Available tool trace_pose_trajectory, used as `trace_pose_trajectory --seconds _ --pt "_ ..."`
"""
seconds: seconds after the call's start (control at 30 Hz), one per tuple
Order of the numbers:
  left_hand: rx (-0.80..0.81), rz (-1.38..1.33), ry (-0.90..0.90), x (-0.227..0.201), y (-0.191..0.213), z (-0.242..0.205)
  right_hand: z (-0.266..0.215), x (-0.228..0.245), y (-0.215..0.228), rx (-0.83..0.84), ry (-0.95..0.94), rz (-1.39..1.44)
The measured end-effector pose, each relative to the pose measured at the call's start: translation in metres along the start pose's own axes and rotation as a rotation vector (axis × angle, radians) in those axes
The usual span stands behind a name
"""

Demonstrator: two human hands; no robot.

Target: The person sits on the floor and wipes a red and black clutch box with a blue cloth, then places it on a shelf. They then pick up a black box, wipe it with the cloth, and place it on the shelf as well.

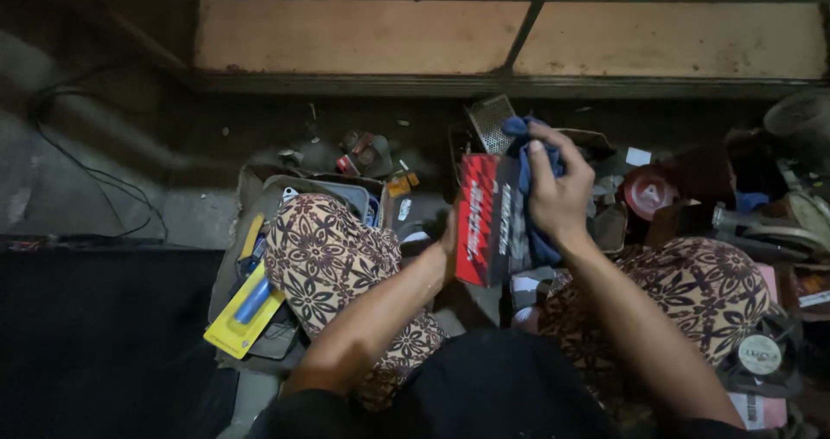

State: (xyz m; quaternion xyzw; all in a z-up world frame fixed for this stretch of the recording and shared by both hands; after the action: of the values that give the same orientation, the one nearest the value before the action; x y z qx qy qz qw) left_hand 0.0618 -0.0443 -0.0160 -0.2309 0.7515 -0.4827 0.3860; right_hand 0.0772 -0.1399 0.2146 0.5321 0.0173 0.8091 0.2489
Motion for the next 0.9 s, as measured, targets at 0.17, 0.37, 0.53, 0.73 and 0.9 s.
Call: trace_pose_trajectory --seconds 0.17,0.37,0.53,0.73,0.9 --pt "0.013 -0.065 -0.018 -0.009 0.003 0.005 -0.016 -0.001 -0.002 -0.017 -0.046 -0.051" --pt "-0.127 -0.247 0.217 -0.029 -0.073 -0.03 -0.045 0.072 -0.016 0.235 0.283 -0.011" --pt "-0.047 -0.074 0.048 0.001 -0.01 -0.005 -0.015 0.038 -0.005 0.092 0.173 -0.007" --pt "0.068 -0.112 0.071 -0.011 -0.003 -0.005 -0.023 0.003 -0.003 0.0 -0.025 -0.004" --pt "-0.02 -0.179 -0.022 -0.043 -0.035 -0.015 -0.048 0.039 -0.013 0.15 0.1 -0.009"
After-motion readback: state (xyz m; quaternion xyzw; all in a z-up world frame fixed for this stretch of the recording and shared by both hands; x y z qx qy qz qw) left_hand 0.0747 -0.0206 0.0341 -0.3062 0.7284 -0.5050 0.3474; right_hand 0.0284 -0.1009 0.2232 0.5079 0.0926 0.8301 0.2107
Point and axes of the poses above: each hand's wrist, its own z-axis towards the middle knuckle, its own y-axis out of the back of the hand, x = y × z, the point moved 8 cm from there along z, towards the middle knuckle, and after that the axes turned 6 degrees about -x, right-handed, at the moved point
